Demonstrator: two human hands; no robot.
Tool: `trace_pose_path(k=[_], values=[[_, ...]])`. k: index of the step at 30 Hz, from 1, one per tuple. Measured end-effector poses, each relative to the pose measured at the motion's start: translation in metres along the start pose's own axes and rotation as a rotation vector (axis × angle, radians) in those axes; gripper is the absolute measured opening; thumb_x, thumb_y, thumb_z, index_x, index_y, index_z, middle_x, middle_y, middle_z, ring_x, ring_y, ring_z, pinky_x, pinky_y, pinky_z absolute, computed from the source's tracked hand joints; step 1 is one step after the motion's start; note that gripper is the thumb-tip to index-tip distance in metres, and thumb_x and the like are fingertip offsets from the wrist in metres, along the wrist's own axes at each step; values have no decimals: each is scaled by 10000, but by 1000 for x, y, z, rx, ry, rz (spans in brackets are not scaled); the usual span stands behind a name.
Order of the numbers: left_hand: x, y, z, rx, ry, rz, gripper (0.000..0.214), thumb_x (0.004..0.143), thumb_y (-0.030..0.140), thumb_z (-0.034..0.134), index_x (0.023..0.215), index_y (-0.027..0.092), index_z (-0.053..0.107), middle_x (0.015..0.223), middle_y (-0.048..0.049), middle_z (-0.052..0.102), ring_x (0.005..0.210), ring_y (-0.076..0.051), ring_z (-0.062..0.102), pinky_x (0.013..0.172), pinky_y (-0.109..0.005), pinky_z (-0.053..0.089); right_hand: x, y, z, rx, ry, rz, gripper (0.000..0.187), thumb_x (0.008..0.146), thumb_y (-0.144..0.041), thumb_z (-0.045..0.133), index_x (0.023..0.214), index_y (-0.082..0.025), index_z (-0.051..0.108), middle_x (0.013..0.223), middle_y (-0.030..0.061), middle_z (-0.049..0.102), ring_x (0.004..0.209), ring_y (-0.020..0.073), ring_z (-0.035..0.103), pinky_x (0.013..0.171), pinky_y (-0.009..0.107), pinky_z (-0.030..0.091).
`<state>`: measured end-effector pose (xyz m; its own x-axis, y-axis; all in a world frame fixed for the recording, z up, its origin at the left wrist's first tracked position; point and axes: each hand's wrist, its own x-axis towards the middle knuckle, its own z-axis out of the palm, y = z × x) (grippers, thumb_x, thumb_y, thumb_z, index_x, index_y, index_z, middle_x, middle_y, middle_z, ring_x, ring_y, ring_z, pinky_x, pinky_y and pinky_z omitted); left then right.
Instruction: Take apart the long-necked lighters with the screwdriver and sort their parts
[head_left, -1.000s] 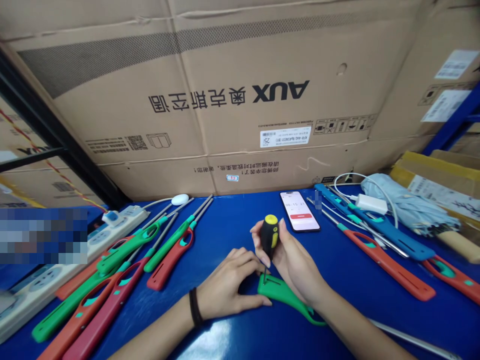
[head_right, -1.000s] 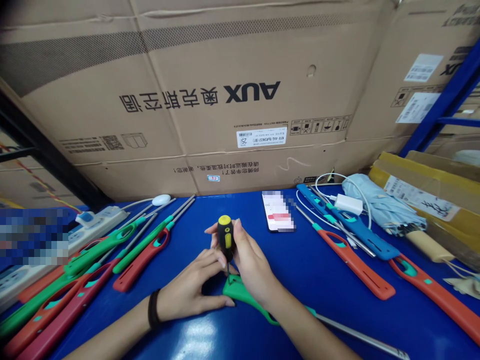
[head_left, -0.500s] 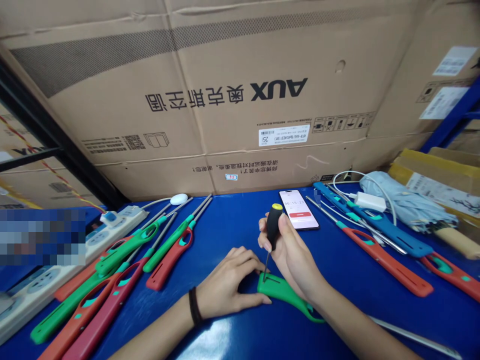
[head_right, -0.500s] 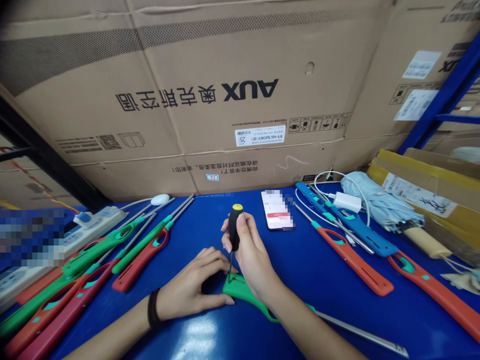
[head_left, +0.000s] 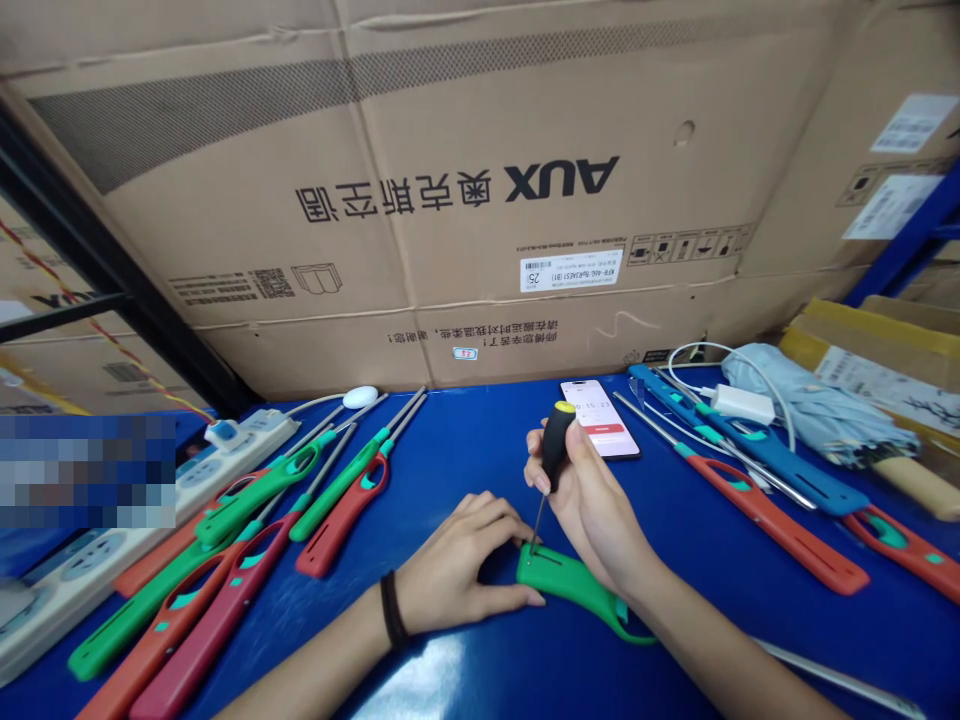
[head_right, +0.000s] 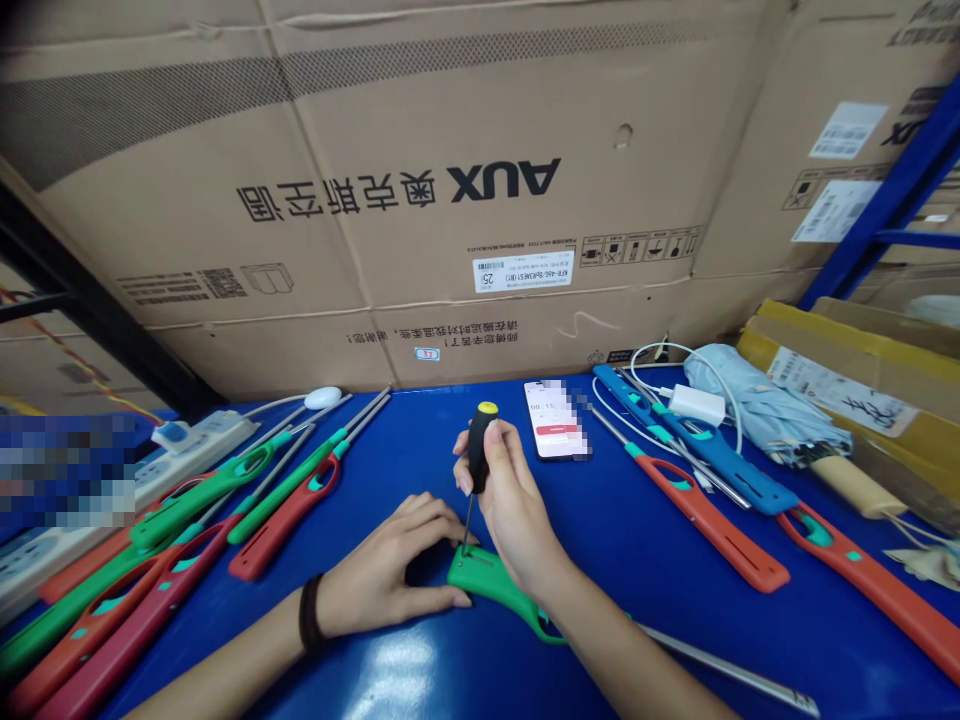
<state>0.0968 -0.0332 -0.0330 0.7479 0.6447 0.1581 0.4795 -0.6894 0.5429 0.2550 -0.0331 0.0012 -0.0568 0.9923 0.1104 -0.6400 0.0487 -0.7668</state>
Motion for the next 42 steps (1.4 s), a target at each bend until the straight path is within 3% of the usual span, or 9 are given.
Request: trace_pose_path(k=[5, 13, 20, 28, 30, 35, 42], values=[[0, 1, 0, 7, -1, -1, 394, 777, 472, 677, 1064, 221, 576, 1039, -19, 606, 943, -199, 523, 934, -341, 307, 5, 4, -5, 38, 51, 26, 330, 807, -534, 602, 879, -223, 521, 798, -25, 553, 560, 81, 428, 621, 244, 378], [1, 0, 0, 7, 7, 29, 389, 790, 476, 660, 1069, 216, 580, 1014, -35, 609, 916, -196, 526, 917, -337, 321, 19, 10, -15, 178, 236, 79, 392, 723, -538, 686, 854, -205, 526, 695, -36, 550, 492, 73, 405, 543, 216, 392], [-1, 0, 0, -1, 24, 41, 393, 780, 467, 675, 1070, 219, 583, 1018, -31, 603, 914, -187, 525, 906, -331, 333, 20, 9, -16, 261, 279, 123, 211, 885, -403, 545, 855, -196, 516, 656, -24, 555, 460, 74, 409, 509, 202, 404], [-1, 0, 0, -62, 142, 82, 148, 841, 310, 639, 908, 183, 608, 910, -26, 611, 839, -158, 528, 856, -319, 358, 20, -2, -15, 300, 277, 113, 238, 933, -396, 460, 835, -188, 524, 674, -17, 550, 462, 71, 407, 498, 202, 433], [0, 0, 0, -71, 158, 95, 104, 848, 272, 632, 895, 181, 617, 888, -23, 623, 823, -152, 530, 831, -310, 366, 20, -5, -15, 305, 246, 121, 252, 932, -407, 457, 838, -185, 530, 675, -18, 542, 448, 62, 393, 452, 183, 408], [1, 1, -4, -14, 168, 141, 62, 868, 239, 611, 851, 186, 637, 852, -15, 645, 803, -148, 526, 791, -303, 369, 17, -1, -17, 237, 114, 223, 307, 950, -426, 398, 856, -168, 537, 622, -34, 497, 372, 33, 294, 295, 125, 218], [0, 9, -8, 240, 143, 233, 130, 939, 220, 490, 881, 167, 593, 865, -33, 624, 819, -162, 501, 770, -310, 372, 21, 20, -26, 222, 179, 296, 296, 956, -408, 367, 845, -167, 500, 583, -47, 482, 343, 26, 264, 267, 114, 173]])
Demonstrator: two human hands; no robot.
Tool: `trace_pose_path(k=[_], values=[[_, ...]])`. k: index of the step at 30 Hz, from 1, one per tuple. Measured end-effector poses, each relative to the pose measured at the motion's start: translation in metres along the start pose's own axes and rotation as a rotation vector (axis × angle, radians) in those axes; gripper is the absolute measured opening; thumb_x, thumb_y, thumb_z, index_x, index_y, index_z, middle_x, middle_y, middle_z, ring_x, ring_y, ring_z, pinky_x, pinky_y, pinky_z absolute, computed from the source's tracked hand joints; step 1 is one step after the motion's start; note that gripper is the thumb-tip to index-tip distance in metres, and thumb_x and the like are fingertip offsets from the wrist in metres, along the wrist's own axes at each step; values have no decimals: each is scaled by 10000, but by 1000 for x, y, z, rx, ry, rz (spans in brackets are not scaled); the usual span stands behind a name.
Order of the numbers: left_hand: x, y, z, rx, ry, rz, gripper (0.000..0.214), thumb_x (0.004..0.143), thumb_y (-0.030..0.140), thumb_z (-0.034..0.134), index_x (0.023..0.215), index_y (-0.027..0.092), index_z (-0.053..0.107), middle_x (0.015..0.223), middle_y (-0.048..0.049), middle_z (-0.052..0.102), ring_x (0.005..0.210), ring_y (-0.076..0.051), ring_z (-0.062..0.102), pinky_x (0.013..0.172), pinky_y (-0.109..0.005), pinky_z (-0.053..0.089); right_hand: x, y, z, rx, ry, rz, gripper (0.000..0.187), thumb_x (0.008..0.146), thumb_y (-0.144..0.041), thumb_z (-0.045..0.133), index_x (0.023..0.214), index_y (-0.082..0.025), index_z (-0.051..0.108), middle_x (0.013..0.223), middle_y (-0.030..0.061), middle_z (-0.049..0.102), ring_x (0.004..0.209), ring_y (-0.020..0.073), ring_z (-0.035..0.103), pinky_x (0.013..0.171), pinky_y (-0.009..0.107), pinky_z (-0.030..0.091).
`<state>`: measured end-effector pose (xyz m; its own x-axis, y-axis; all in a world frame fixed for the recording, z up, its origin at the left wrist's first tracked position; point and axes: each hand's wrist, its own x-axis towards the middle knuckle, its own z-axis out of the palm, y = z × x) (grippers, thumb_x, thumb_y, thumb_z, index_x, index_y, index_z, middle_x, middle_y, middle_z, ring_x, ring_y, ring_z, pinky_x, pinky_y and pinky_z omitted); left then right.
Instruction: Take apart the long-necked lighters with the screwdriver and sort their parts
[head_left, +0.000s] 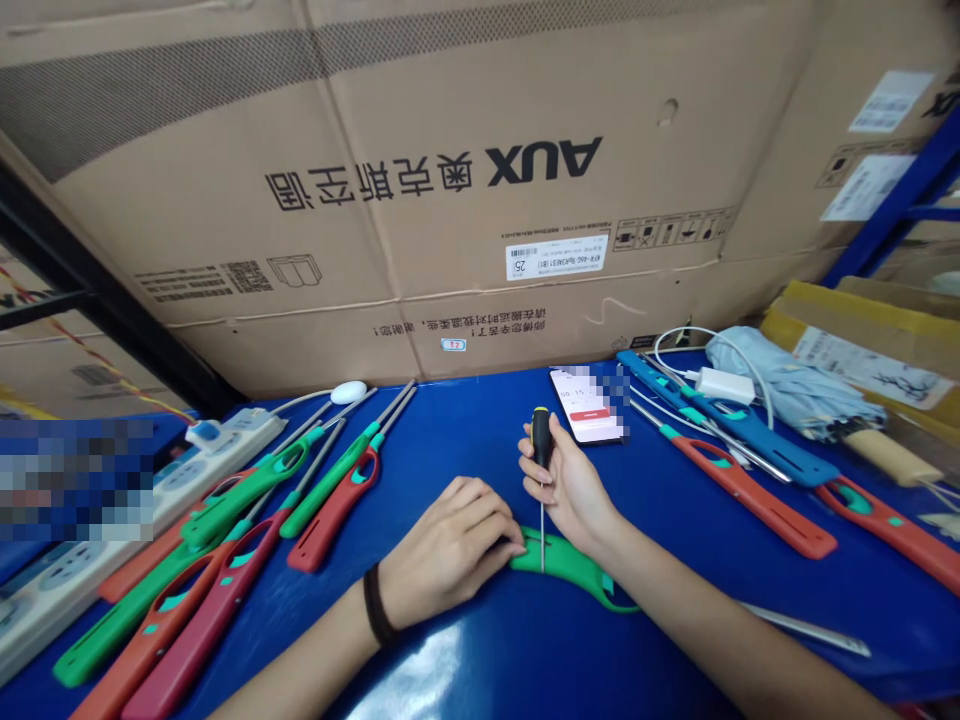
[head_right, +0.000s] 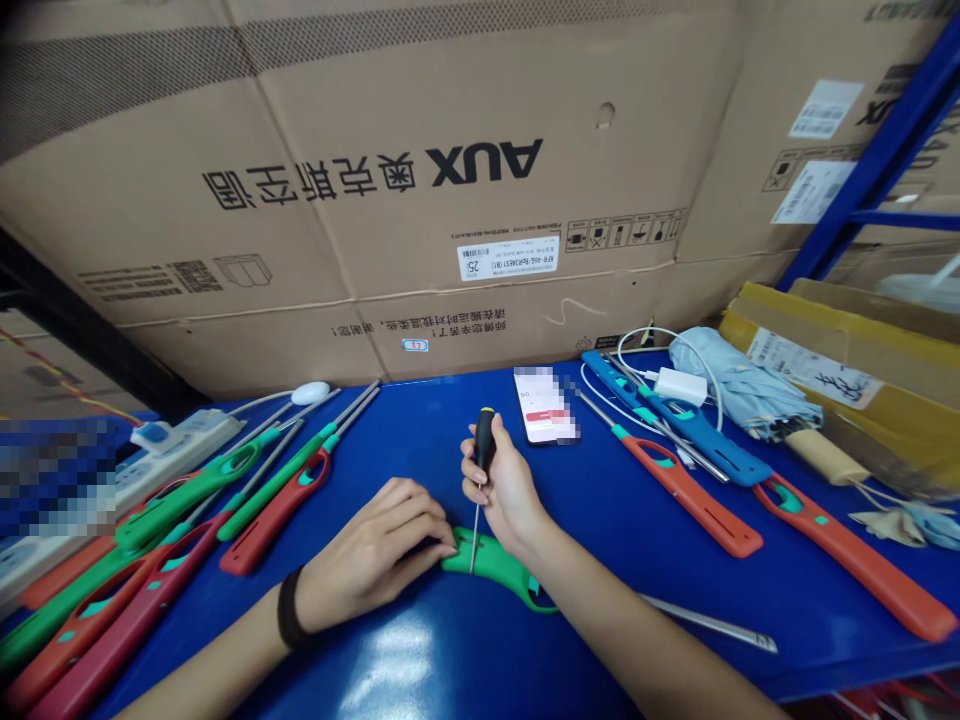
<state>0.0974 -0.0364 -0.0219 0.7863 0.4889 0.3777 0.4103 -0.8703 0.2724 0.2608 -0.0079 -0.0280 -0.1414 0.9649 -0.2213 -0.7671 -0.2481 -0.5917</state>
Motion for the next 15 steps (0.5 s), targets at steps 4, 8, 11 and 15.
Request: trace_pose_path(k=[4, 8, 11, 15], values=[[0, 0, 6, 120, 43, 53, 125, 946, 197, 470, 865, 153, 555, 856, -30, 611, 800, -162, 482, 770, -315, 375, 0, 4, 0, -69, 15, -19, 303, 902, -467, 459, 856, -170, 498, 570, -59, 480, 344, 24, 275, 273, 114, 190], [1, -2, 8, 170, 73, 58, 118, 946, 192, 470, 863, 147, 540, 861, -34, 615, 806, -166, 486, 785, -326, 377, -3, 10, 2, -227, 44, -19, 400, 791, -566, 569, 858, -181, 487, 549, -77, 467, 341, 23, 280, 275, 117, 187], [0, -4, 3, 151, 63, 38, 124, 948, 198, 468, 871, 156, 555, 858, -31, 621, 814, -167, 503, 795, -336, 377, -4, 14, 3, -281, 37, -11, 462, 720, -618, 608, 839, -193, 472, 552, -84, 468, 339, 21, 274, 276, 120, 180], [0, -4, -4, 139, 33, 54, 123, 947, 211, 478, 914, 176, 591, 865, -22, 636, 834, -162, 527, 820, -343, 377, -5, 16, 4, -319, 43, -41, 476, 706, -637, 604, 842, -204, 461, 565, -87, 474, 348, 23, 297, 280, 119, 195]])
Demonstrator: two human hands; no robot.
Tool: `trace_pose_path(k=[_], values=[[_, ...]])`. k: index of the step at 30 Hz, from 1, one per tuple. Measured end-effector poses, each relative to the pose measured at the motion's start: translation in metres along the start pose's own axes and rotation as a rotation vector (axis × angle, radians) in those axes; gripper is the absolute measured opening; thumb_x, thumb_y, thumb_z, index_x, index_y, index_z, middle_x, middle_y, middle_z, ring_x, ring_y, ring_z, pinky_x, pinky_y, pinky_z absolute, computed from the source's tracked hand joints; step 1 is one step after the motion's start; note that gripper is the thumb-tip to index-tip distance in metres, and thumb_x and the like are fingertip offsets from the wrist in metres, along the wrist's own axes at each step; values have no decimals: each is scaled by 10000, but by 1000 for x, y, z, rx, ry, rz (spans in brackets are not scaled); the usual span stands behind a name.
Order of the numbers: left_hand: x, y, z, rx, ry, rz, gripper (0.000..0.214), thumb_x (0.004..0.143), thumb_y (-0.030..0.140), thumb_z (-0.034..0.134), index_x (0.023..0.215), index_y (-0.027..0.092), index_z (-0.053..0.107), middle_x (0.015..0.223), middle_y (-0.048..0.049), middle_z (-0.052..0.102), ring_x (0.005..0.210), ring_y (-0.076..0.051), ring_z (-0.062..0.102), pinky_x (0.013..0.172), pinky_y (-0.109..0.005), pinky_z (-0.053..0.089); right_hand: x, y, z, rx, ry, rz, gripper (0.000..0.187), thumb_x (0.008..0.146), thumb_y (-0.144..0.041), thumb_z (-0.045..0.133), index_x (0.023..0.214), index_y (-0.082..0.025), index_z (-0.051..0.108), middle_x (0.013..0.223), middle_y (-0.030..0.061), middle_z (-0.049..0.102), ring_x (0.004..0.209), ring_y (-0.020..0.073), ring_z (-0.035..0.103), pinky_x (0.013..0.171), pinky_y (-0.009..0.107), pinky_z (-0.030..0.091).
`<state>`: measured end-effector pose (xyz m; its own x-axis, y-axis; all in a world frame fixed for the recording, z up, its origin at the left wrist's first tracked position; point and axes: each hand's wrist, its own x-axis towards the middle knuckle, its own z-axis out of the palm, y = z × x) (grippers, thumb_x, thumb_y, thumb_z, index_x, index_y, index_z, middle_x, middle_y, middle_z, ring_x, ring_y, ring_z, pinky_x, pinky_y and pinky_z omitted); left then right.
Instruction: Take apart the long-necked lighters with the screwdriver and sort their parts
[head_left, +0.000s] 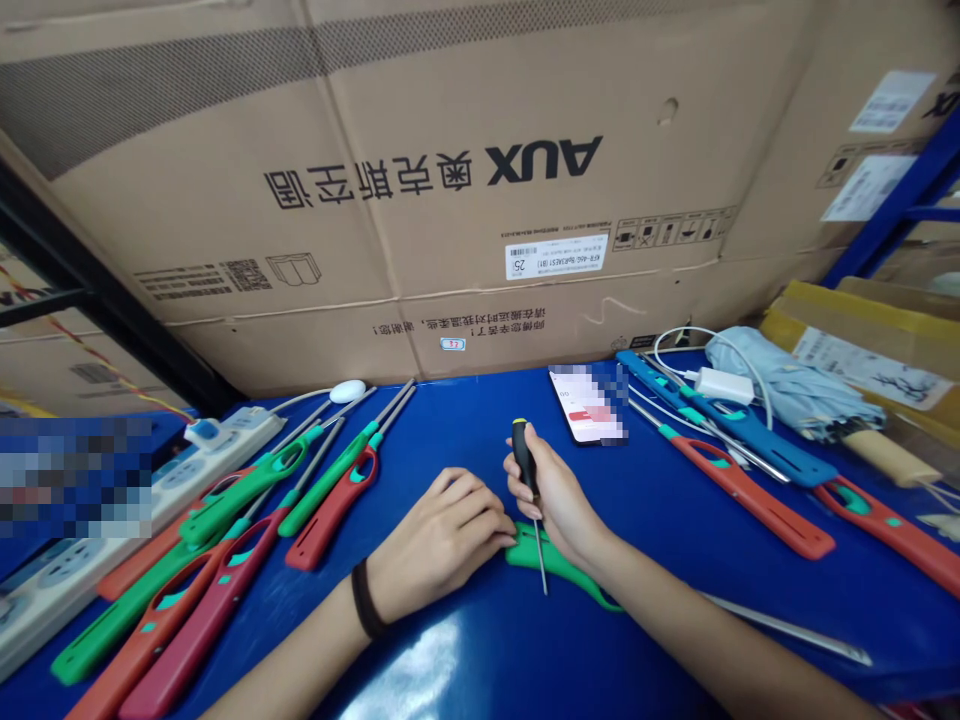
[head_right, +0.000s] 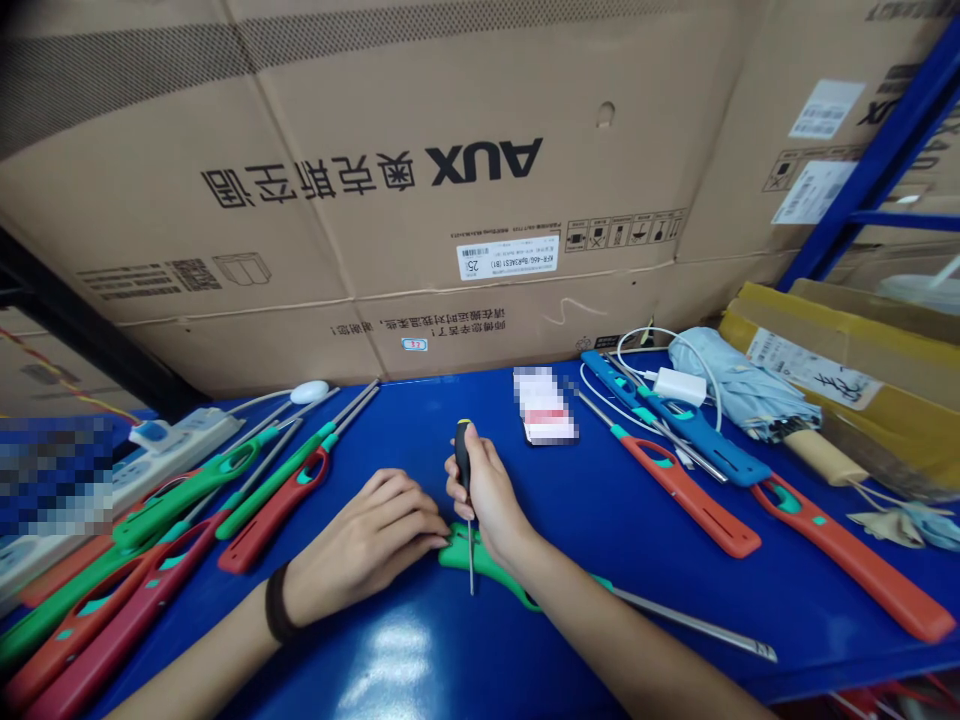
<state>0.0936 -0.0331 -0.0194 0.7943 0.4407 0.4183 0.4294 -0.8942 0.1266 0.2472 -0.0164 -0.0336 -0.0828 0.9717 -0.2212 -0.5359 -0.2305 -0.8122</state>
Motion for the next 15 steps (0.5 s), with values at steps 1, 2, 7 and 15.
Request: trace_pose_path(k=[1, 2, 7, 15], values=[[0, 0, -1, 12, -8, 13, 132, 949, 208, 473, 918, 178, 598, 865, -23, 638, 837, -161, 531, 827, -344, 378, 0, 0, 0, -14, 3, -11, 470, 715, -636, 597, 843, -205, 458, 570, -87, 478, 349, 24, 304, 280, 118, 195], [0, 1, -1, 29, -15, 27, 142, 951, 202, 466, 918, 178, 603, 864, -24, 639, 837, -160, 534, 833, -346, 380, 0, 0, 0, -28, 6, -23, 463, 724, -635, 588, 841, -207, 455, 572, -87, 480, 348, 24, 308, 279, 117, 191], [2, 4, 0, 154, -29, 104, 190, 962, 162, 423, 903, 158, 603, 825, -32, 629, 810, -163, 524, 836, -348, 392, -1, 1, 1, -42, 0, -42, 447, 737, -631, 578, 828, -213, 447, 563, -90, 478, 336, 27, 313, 270, 117, 180], [2, 8, 5, 319, -69, 189, 311, 971, 115, 293, 910, 103, 598, 837, -85, 615, 788, -206, 495, 810, -361, 397, -1, 2, 1, -64, 12, -38, 434, 755, -619, 564, 843, -206, 465, 553, -94, 473, 329, 22, 306, 266, 113, 188]])
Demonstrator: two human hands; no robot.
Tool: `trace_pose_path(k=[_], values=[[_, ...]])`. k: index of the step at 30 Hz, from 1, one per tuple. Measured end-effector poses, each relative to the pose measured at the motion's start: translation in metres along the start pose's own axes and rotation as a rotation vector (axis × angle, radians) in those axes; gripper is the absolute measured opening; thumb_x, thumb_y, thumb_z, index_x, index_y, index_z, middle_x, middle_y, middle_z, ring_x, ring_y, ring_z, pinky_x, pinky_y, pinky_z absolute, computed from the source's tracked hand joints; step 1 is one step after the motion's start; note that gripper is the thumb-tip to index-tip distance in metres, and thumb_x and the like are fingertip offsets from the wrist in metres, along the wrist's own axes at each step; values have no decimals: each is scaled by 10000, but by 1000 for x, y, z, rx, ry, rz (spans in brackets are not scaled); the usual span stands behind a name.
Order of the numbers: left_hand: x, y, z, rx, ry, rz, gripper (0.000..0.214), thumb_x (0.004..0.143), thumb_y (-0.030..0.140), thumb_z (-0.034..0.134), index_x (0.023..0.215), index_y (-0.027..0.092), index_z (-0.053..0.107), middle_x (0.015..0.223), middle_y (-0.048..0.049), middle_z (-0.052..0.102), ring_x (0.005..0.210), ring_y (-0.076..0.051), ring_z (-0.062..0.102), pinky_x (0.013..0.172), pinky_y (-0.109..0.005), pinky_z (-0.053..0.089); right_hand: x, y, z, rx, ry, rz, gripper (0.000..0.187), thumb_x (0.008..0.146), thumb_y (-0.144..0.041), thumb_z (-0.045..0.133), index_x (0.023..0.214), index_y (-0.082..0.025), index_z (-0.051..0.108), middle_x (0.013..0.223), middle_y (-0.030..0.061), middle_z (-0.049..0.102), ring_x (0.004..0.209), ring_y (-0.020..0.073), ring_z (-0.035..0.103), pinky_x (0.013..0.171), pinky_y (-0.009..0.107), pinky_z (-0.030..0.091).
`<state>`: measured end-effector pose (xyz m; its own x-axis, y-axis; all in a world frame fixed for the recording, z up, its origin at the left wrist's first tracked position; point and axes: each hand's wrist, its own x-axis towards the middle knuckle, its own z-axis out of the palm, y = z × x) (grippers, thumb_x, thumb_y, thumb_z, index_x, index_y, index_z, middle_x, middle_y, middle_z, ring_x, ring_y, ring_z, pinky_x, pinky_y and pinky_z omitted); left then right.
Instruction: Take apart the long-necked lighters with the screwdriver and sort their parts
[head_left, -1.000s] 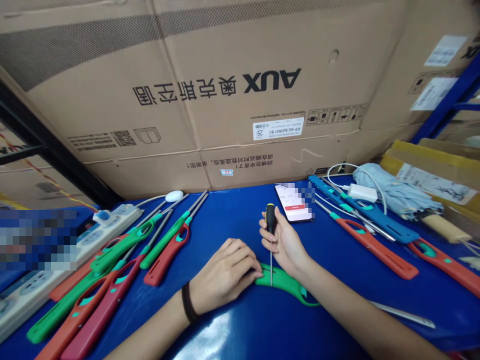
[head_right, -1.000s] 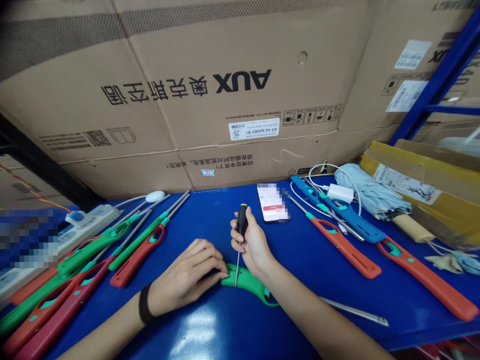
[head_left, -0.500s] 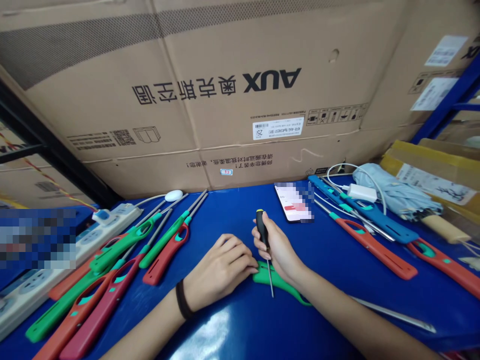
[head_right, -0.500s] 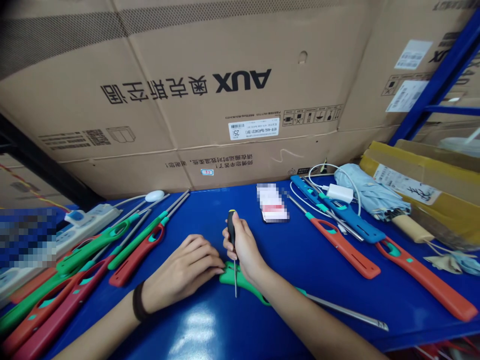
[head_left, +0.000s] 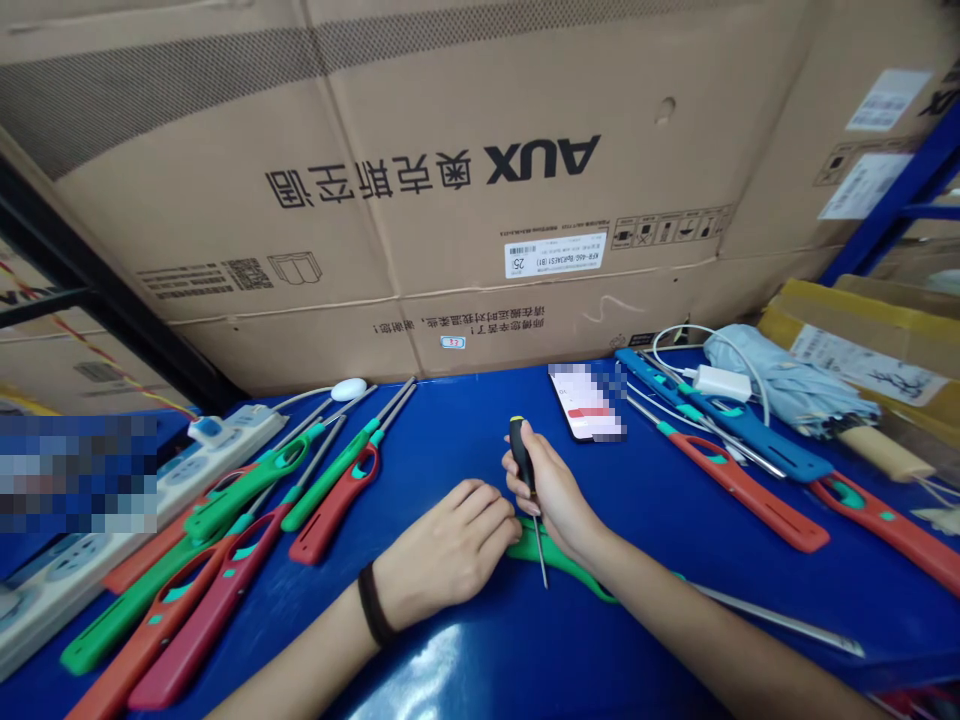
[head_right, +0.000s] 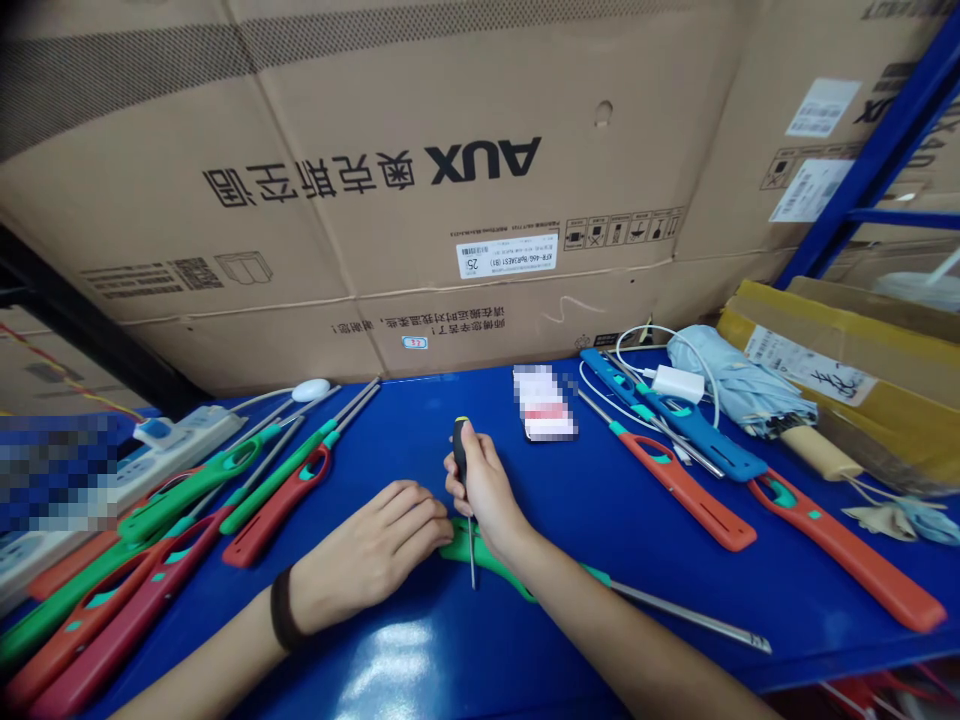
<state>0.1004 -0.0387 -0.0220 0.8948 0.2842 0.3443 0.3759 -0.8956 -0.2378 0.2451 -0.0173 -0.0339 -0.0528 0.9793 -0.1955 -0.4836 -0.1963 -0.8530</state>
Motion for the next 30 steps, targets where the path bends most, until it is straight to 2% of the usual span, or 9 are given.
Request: trace_pose_path(k=[4, 8, 13, 17, 20, 23, 25, 28, 30], values=[[-2, 2, 4, 24, 0, 7, 351, 970, 105, 249, 916, 105, 596, 851, -83, 609, 805, -212, 488, 871, -377, 368, -1, 1, 1, -31, 11, -18, 425, 762, -617, 555, 825, -213, 438, 552, -99, 472, 326, 22, 307, 265, 111, 185], [-1, 1, -2, 17, 20, -15, 361, 975, 114, 230, 933, 108, 588, 869, -86, 599, 828, -215, 481, 889, -388, 350, -1, 3, 4, -59, 26, -27, 433, 745, -625, 568, 813, -223, 422, 536, -106, 476, 311, 23, 317, 263, 115, 175], [-3, -10, -10, -11, -33, -106, 273, 975, 140, 306, 926, 130, 575, 900, -75, 588, 849, -213, 480, 871, -397, 352, -1, 2, 5, -57, 29, -11, 420, 744, -601, 588, 813, -222, 421, 522, -109, 476, 306, 22, 326, 268, 108, 163], [-8, -22, -7, -166, -107, -227, 171, 955, 175, 413, 884, 153, 567, 876, -44, 585, 836, -193, 489, 790, -340, 380, -2, 1, 5, -52, 26, -6, 398, 753, -578, 596, 820, -227, 420, 520, -112, 470, 300, 22, 321, 272, 110, 152], [-12, -30, -4, -259, -155, -314, 168, 950, 174, 426, 876, 159, 577, 853, -32, 591, 815, -181, 495, 757, -317, 383, -4, 3, 5, -51, 17, -8, 395, 756, -577, 595, 822, -228, 422, 535, -107, 475, 306, 23, 321, 277, 114, 157], [-14, -32, -5, -270, -143, -338, 188, 953, 154, 409, 940, 166, 596, 906, -42, 608, 849, -184, 504, 770, -325, 381, -5, 1, 5, -29, -7, -24, 406, 757, -595, 584, 830, -225, 434, 571, -91, 492, 334, 31, 335, 287, 122, 192], [-12, -28, -7, -297, -105, -342, 187, 955, 168, 413, 997, 180, 595, 967, -44, 609, 891, -185, 510, 810, -339, 379, -3, -6, 4, 29, -37, -31, 417, 750, -605, 586, 838, -220, 452, 585, -80, 496, 354, 39, 335, 299, 135, 211], [-3, -13, -12, -394, -34, -310, 156, 947, 226, 454, 1020, 196, 588, 1016, -42, 597, 926, -170, 520, 872, -340, 373, -1, -32, 0, 157, -96, -54, 401, 734, -574, 622, 834, -207, 494, 574, -68, 487, 394, 60, 351, 331, 163, 251], [7, 1, -15, -450, -10, -234, 142, 938, 227, 468, 1005, 195, 589, 1024, -46, 594, 932, -163, 522, 881, -326, 377, -3, -56, -2, 183, -118, -185, 334, 731, -488, 666, 821, -198, 526, 612, -48, 518, 475, 81, 429, 427, 194, 368]])
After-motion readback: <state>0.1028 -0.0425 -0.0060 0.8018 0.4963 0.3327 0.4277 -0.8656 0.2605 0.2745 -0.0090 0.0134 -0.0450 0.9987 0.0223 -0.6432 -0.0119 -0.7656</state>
